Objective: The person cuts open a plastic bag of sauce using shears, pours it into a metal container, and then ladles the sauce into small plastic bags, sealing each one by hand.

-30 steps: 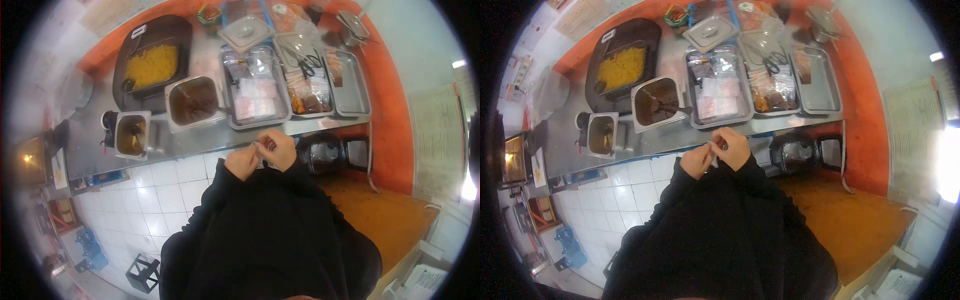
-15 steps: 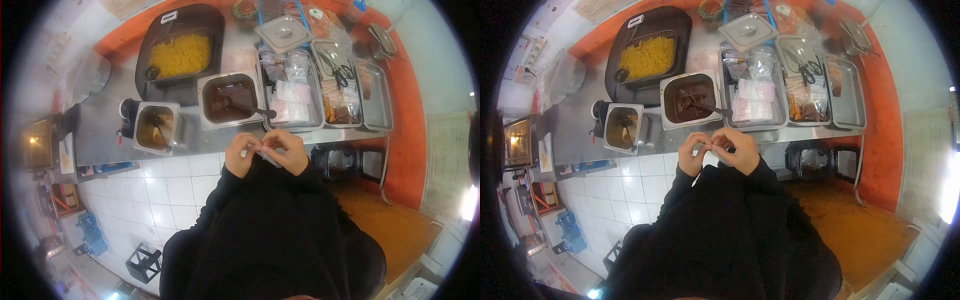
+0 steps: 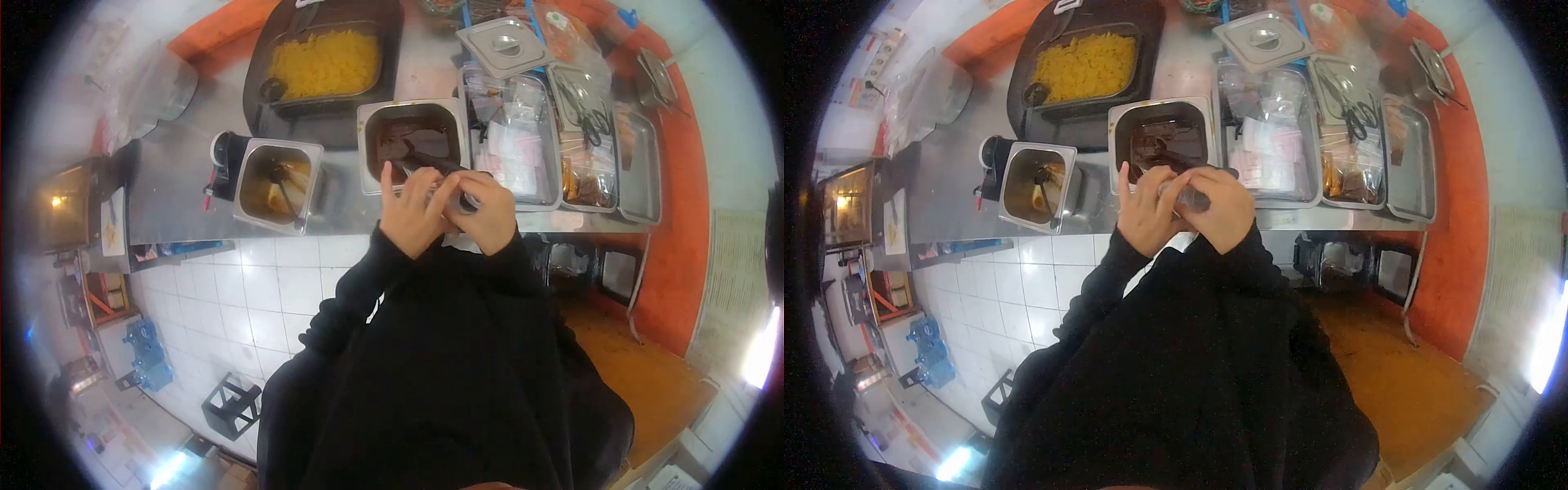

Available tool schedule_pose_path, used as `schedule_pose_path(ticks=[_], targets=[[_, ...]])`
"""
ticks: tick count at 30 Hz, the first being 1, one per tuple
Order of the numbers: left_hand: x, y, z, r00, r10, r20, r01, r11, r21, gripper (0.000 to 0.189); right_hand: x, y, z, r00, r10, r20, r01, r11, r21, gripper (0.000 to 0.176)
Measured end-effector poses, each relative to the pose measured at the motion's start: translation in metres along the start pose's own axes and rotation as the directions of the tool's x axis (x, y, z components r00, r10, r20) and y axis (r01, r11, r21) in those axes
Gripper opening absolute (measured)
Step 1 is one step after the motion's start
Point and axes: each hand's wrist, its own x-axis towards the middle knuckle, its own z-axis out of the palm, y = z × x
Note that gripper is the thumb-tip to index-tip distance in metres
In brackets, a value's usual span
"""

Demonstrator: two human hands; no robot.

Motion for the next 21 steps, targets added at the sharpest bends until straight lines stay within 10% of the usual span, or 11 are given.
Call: schedule_pose_path(ticks=[9, 12, 15, 21], targets=[[-0.012, -0.026, -0.001, 0.938, -0.271, -0.217, 0.233, 0.955, -0.186, 0.056, 0.038, 0.004, 0.002, 0.986, -0.137, -0.093, 0.137, 0.991, -0.012, 0.019], [-0.028, -0.046, -0.005, 0.826, -0.540, -0.162, 0.269, 0.630, -0.728, 0.051, 0.045, 0.029, 0.027, 0.951, -0.060, 0.303, 0.250, 0.726, -0.641, 0.016], [-0.034, -0.051, -0.025, 0.785, -0.593, -0.178, 0.246, 0.563, -0.789, 0.050, 0.064, 0.052, 0.055, 0.951, -0.158, 0.268, 0.311, 0.485, -0.817, 0.014], [-0.055, -0.048, -0.051, 0.693, -0.683, -0.230, 0.222, 0.506, -0.834, 0.050, 0.082, 0.059, 0.043, 0.846, -0.131, 0.517, 0.513, 0.461, -0.724, 0.014]])
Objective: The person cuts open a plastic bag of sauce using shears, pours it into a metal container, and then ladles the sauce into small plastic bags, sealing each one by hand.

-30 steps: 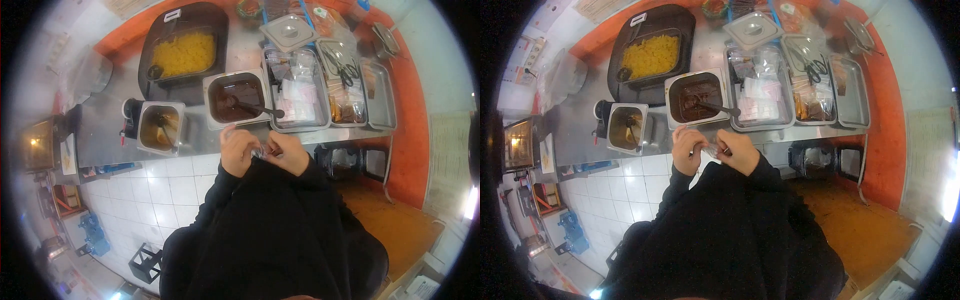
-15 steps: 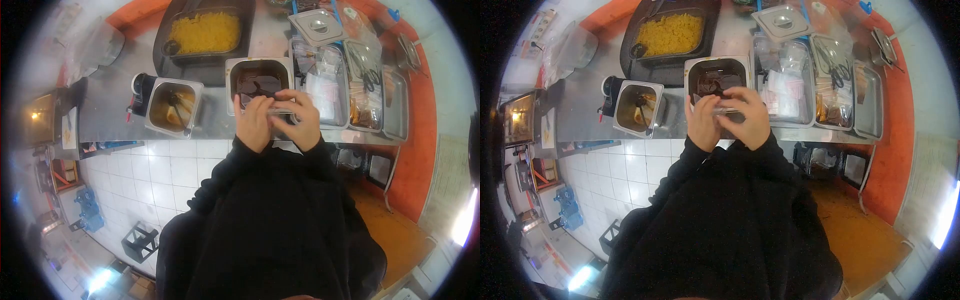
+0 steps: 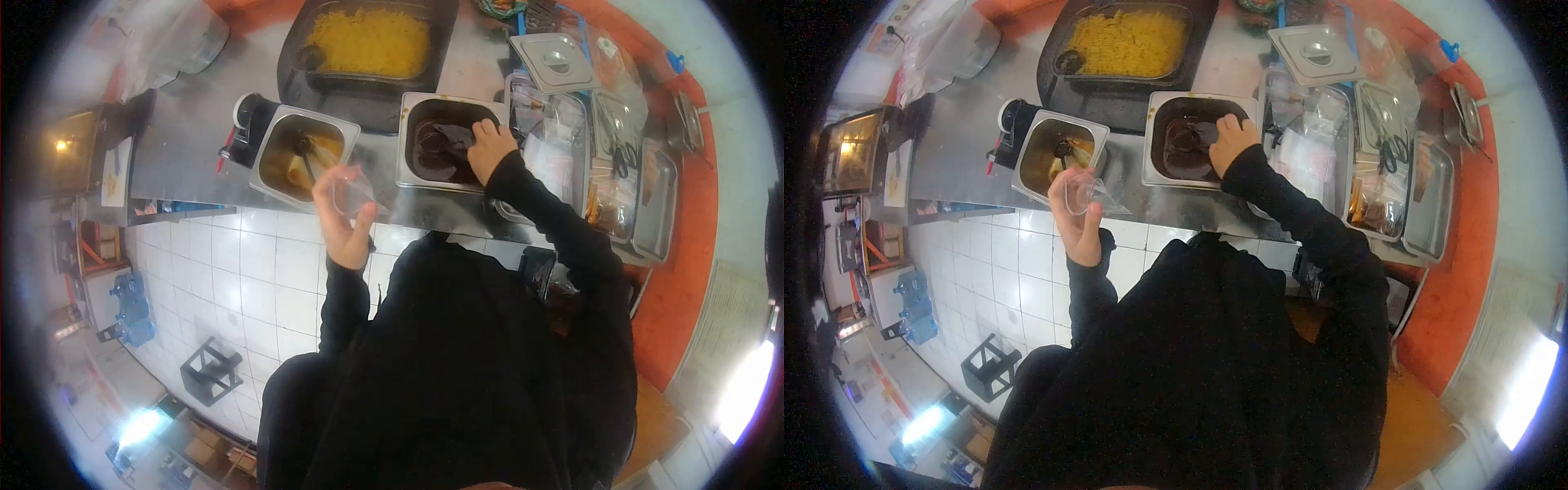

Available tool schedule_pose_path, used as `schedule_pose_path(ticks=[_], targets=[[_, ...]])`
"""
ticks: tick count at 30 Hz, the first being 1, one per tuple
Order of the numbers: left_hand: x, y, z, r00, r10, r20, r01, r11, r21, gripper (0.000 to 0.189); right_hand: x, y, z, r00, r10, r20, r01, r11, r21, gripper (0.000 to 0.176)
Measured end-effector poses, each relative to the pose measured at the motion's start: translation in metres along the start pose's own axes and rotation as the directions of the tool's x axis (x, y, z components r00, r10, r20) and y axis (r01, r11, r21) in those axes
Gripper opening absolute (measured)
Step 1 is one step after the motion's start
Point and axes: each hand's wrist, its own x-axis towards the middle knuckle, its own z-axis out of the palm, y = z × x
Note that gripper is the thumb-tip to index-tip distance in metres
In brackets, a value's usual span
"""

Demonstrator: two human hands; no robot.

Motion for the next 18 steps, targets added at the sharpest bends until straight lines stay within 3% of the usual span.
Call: schedule_pose_path(ticks=[4, 6, 7, 8, 10, 16, 18], targets=[[0.000, 0.004, -0.015, 0.996, 0.053, -0.065, -0.049, 0.996, 0.074, 0.054, 0.009, 0.006, -0.026, 0.986, 0.145, 0.084, -0.153, 0.984, 0.095, 0.017], [0.003, 0.006, -0.018, 0.995, 0.054, -0.086, -0.050, 0.997, 0.051, 0.053, 0.018, 0.009, -0.036, 0.984, 0.011, 0.177, -0.030, 0.994, 0.107, 0.009], [0.006, 0.006, -0.018, 0.992, 0.084, -0.090, -0.080, 0.996, 0.048, 0.053, 0.018, 0.006, -0.030, 0.998, -0.012, 0.056, 0.010, 0.999, 0.033, 0.009], [0.007, 0.006, -0.017, 0.993, 0.084, -0.085, -0.080, 0.996, 0.047, 0.053, 0.018, 0.006, -0.029, 0.998, -0.007, 0.055, 0.005, 0.999, 0.034, 0.009], [0.011, 0.008, -0.017, 0.991, 0.095, -0.098, -0.091, 0.995, 0.046, 0.052, 0.022, 0.006, -0.031, 0.959, 0.035, 0.282, -0.036, 0.999, -0.001, 0.014], [0.009, 0.009, -0.026, 0.977, 0.152, -0.151, -0.134, 0.983, 0.124, 0.049, -0.004, 0.005, -0.061, 0.920, -0.089, 0.381, 0.068, 0.995, 0.067, 0.016], [0.011, 0.007, -0.027, 0.979, 0.155, -0.134, -0.140, 0.984, 0.113, 0.048, -0.004, -0.001, -0.051, 0.944, -0.143, 0.298, 0.112, 0.987, 0.118, 0.016]])
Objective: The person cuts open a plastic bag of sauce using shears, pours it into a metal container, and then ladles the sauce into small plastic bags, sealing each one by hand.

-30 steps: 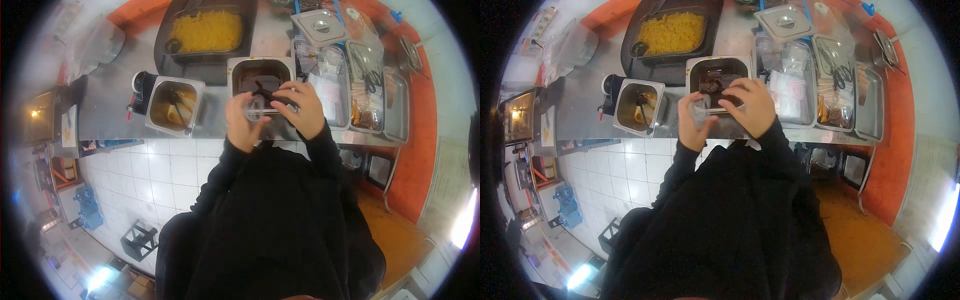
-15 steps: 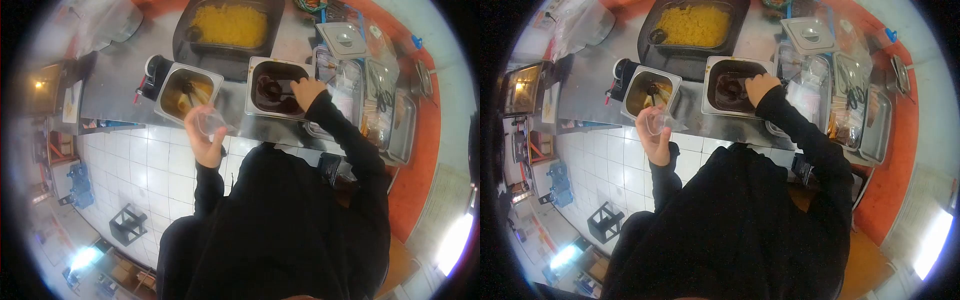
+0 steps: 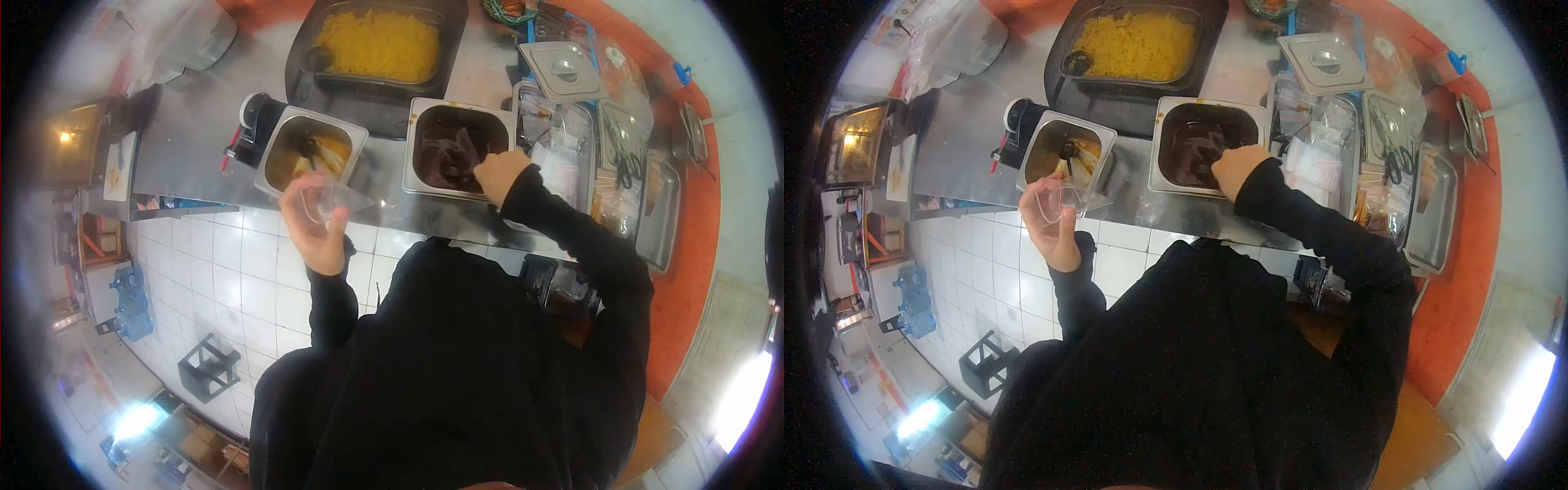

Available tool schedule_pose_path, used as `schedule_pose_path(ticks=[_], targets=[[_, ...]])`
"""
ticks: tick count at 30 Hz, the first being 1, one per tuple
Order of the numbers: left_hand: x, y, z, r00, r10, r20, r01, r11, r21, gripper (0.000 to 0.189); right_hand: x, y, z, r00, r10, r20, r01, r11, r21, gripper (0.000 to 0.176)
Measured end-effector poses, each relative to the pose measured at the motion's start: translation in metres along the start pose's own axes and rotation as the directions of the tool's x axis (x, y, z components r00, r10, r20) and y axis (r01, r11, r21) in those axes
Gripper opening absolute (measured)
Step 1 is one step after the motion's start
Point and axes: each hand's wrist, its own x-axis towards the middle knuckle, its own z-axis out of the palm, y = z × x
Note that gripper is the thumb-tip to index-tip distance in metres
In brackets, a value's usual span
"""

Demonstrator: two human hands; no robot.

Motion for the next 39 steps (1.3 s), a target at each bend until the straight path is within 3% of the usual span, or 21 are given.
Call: schedule_pose_path(ticks=[3, 6, 8, 10, 14, 15, 16, 18, 20, 22, 24, 26, 28, 30, 34, 36, 39], targets=[[0.005, -0.002, 0.006, 1.000, 0.005, 0.022, -0.005, 1.000, -0.010, 0.046, 0.014, -0.006, 0.013, 0.990, 0.100, -0.098, -0.091, 0.992, 0.093, 0.016], [0.007, 0.001, 0.011, 1.000, 0.005, 0.016, -0.004, 1.000, -0.027, 0.045, 0.021, 0.005, 0.020, 0.977, 0.149, -0.153, -0.148, 0.989, 0.018, 0.014], [0.006, 0.002, 0.009, 1.000, 0.009, 0.002, -0.009, 0.999, -0.043, 0.046, 0.017, 0.011, 0.009, 0.982, 0.152, -0.114, -0.150, 0.988, 0.028, 0.014], [0.004, 0.002, 0.003, 0.999, 0.039, 0.001, -0.039, 0.998, 0.057, 0.043, 0.008, 0.010, -0.005, 0.979, 0.200, 0.030, -0.200, 0.980, 0.000, 0.016], [0.001, 0.002, -0.007, 1.000, 0.020, -0.014, -0.019, 0.997, 0.081, 0.044, -0.007, 0.000, -0.007, 0.999, 0.008, 0.046, -0.009, 1.000, 0.019, 0.016], [0.001, 0.001, -0.009, 1.000, 0.019, -0.020, -0.017, 0.997, 0.081, 0.045, -0.008, -0.003, -0.004, 0.998, -0.024, -0.052, 0.027, 0.998, 0.059, 0.015], [0.001, 0.000, -0.009, 1.000, 0.017, -0.025, -0.015, 0.997, 0.080, 0.046, -0.004, -0.007, -0.002, 0.999, -0.020, -0.050, 0.023, 0.998, 0.060, 0.015], [0.003, 0.001, -0.008, 1.000, 0.017, -0.018, -0.015, 0.996, 0.088, 0.046, 0.008, -0.013, 0.004, 0.996, 0.084, -0.011, -0.083, 0.992, 0.095, 0.014], [0.004, 0.003, -0.006, 1.000, 0.017, -0.013, -0.015, 0.995, 0.100, 0.046, 0.016, -0.011, 0.013, 0.992, 0.085, -0.094, -0.078, 0.994, 0.076, 0.013], [0.005, 0.005, -0.005, 0.998, 0.060, -0.004, -0.060, 0.995, 0.086, 0.048, 0.021, -0.004, 0.017, 0.963, 0.207, -0.171, -0.200, 0.978, 0.054, 0.014], [0.003, 0.009, -0.005, 0.999, 0.039, -0.024, -0.037, 0.996, 0.084, 0.050, 0.018, 0.002, 0.018, 0.965, 0.193, -0.176, -0.181, 0.980, 0.082, 0.015], [0.001, 0.011, -0.007, 0.999, 0.019, -0.043, -0.016, 0.997, 0.076, 0.052, 0.009, 0.004, -0.002, 0.953, 0.289, 0.097, -0.296, 0.952, 0.072, 0.016], [-0.001, 0.009, -0.013, 0.999, -0.009, -0.042, 0.013, 0.995, 0.095, 0.055, 0.006, 0.003, -0.006, 0.938, 0.303, 0.170, -0.320, 0.944, 0.081, 0.015], [-0.001, 0.005, -0.016, 0.998, -0.015, -0.057, 0.020, 0.997, 0.071, 0.052, 0.004, 0.002, 0.000, 0.941, 0.250, 0.227, -0.302, 0.925, 0.230, 0.015], [0.000, 0.002, -0.018, 0.998, -0.011, -0.064, 0.015, 0.998, 0.062, 0.049, 0.020, 0.001, 0.029, 0.926, 0.329, 0.188, -0.378, 0.825, 0.420, 0.017], [0.000, 0.002, -0.016, 0.998, -0.016, -0.057, 0.020, 0.997, 0.070, 0.048, 0.026, 0.002, 0.048, 0.912, 0.408, 0.041, -0.348, 0.718, 0.603, 0.018], [0.000, 0.006, -0.015, 0.999, -0.005, -0.048, 0.010, 0.996, 0.092, 0.048, 0.021, 0.003, 0.064, 0.874, 0.476, -0.094, -0.264, 0.629, 0.731, 0.021]])
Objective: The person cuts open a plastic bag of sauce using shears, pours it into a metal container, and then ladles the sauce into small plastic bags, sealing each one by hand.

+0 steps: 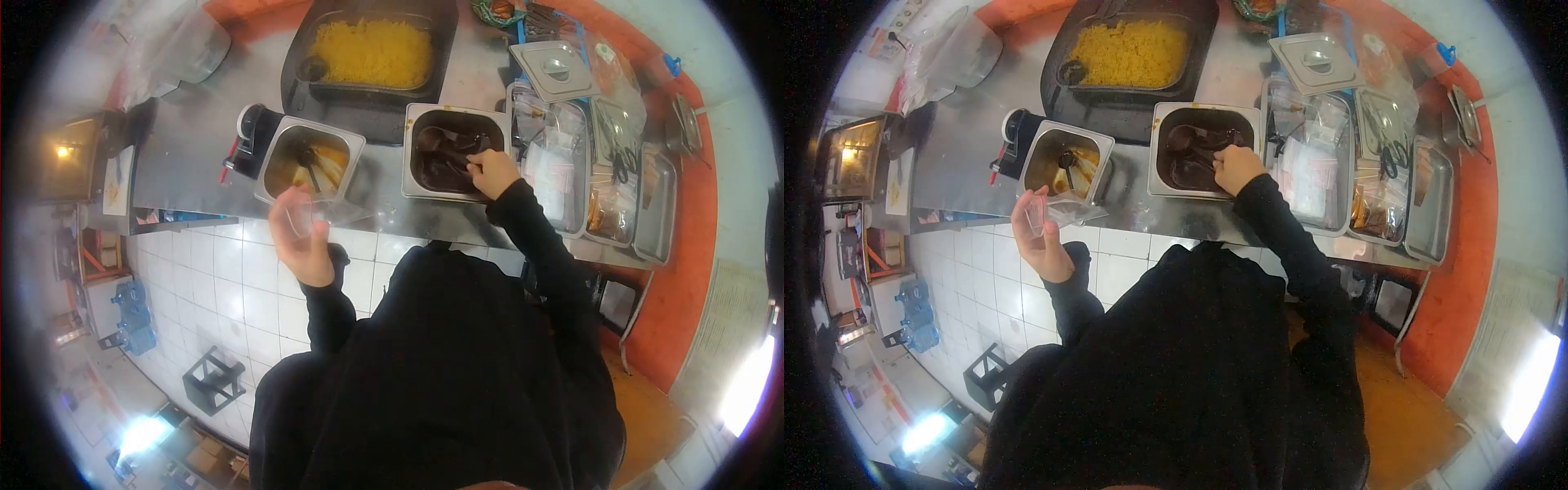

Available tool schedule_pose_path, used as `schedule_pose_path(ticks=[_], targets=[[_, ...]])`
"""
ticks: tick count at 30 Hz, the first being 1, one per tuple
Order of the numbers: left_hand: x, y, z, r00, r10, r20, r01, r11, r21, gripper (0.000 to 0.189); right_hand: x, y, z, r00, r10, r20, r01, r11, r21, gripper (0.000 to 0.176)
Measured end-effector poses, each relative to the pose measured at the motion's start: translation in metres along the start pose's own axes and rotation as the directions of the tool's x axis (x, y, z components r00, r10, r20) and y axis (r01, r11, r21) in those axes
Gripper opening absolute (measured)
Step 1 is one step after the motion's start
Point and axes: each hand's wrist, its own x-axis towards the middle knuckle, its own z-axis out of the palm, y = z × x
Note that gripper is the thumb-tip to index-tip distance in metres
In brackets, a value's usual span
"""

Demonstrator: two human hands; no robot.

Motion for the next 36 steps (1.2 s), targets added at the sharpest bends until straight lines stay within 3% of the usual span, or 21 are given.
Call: schedule_pose_path(ticks=[2, 4, 6, 10, 13, 20, 22, 27, 29, 30, 36], targets=[[0.000, 0.001, 0.001, 1.000, 0.017, 0.003, -0.017, 1.000, 0.009, 0.048, -0.005, 0.007, -0.001, 0.999, -0.005, -0.039, 0.007, 0.999, 0.051, 0.023], [-0.001, 0.000, 0.001, 1.000, -0.016, -0.020, 0.014, 0.995, -0.095, 0.050, -0.011, 0.012, 0.000, 0.997, -0.003, -0.077, 0.011, 0.994, 0.106, 0.025], [0.003, 0.000, 0.003, 0.999, 0.024, -0.028, -0.026, 0.997, -0.072, 0.053, -0.017, 0.016, -0.001, 0.994, 0.024, -0.103, 0.009, 0.952, 0.305, 0.028], [0.017, 0.007, 0.010, 0.988, 0.134, -0.082, -0.141, 0.986, -0.084, 0.059, -0.023, 0.016, -0.002, 0.994, 0.070, -0.081, -0.037, 0.934, 0.354, 0.028], [0.026, 0.018, 0.013, 0.986, 0.155, -0.064, -0.161, 0.983, -0.091, 0.058, -0.029, 0.016, -0.006, 0.988, 0.026, -0.154, 0.039, 0.912, 0.409, 0.028], [0.056, 0.028, 0.063, 0.999, 0.033, -0.024, -0.038, 0.959, -0.279, 0.045, -0.046, -0.001, -0.064, 0.970, -0.056, -0.235, 0.142, 0.918, 0.369, 0.029], [0.067, 0.007, 0.075, 0.988, 0.155, 0.004, -0.154, 0.984, -0.085, 0.043, -0.053, -0.011, -0.085, 0.974, -0.055, -0.222, 0.143, 0.904, 0.402, 0.029], [0.075, -0.026, 0.104, 0.990, 0.141, -0.016, -0.142, 0.988, -0.061, 0.042, -0.059, -0.001, -0.094, 0.972, -0.058, -0.230, 0.135, 0.933, 0.334, 0.028], [0.071, -0.028, 0.114, 0.999, 0.036, 0.014, -0.034, 0.994, -0.100, 0.042, -0.060, 0.003, -0.097, 0.970, -0.069, -0.234, 0.144, 0.937, 0.319, 0.028], [0.071, -0.041, 0.115, 0.994, 0.103, 0.023, -0.102, 0.995, -0.022, 0.043, -0.061, 0.004, -0.100, 0.964, -0.086, -0.252, 0.169, 0.930, 0.328, 0.028], [0.064, -0.069, 0.130, 0.988, 0.121, 0.099, -0.131, 0.986, 0.104, 0.044, -0.066, -0.016, -0.143, 0.949, -0.129, -0.288, 0.245, 0.877, 0.414, 0.027]])
